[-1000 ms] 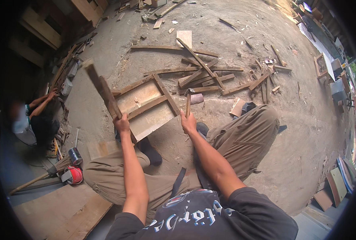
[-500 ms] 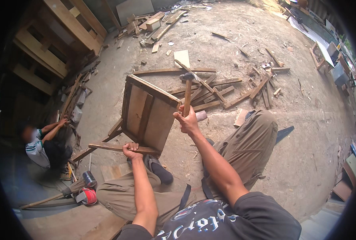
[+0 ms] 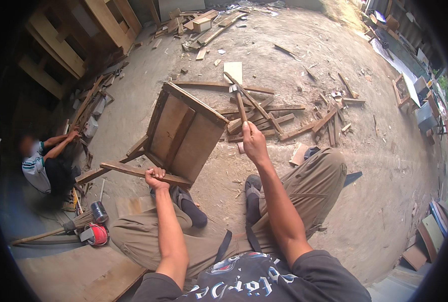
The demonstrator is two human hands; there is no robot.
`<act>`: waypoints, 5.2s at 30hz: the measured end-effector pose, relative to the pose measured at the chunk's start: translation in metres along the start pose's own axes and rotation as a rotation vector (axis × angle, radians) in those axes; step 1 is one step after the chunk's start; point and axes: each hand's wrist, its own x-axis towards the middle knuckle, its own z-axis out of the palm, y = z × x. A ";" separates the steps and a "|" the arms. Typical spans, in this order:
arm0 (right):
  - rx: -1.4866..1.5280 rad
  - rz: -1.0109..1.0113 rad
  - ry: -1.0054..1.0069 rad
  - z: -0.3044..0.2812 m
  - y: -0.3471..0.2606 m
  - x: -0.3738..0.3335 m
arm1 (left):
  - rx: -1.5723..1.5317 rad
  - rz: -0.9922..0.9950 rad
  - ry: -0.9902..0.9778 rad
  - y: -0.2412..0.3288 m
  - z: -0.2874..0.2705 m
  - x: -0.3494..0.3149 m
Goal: The person sits on the ground and uses a hammer to drive nails into wooden planks, assembling them into a frame. The person repeatedly positions planks, hammers nails, and adjusts the frame while working on the ground.
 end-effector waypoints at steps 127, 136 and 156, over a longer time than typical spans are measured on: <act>-0.456 -0.234 -0.638 0.167 -0.083 0.058 | 1.130 0.543 0.102 -0.142 0.146 0.034; 0.176 0.006 -0.511 0.103 -0.105 0.034 | 0.972 0.447 0.135 -0.130 0.168 0.018; 0.502 -0.338 -0.306 0.023 -0.075 -0.063 | 1.014 0.398 0.088 -0.133 0.152 0.029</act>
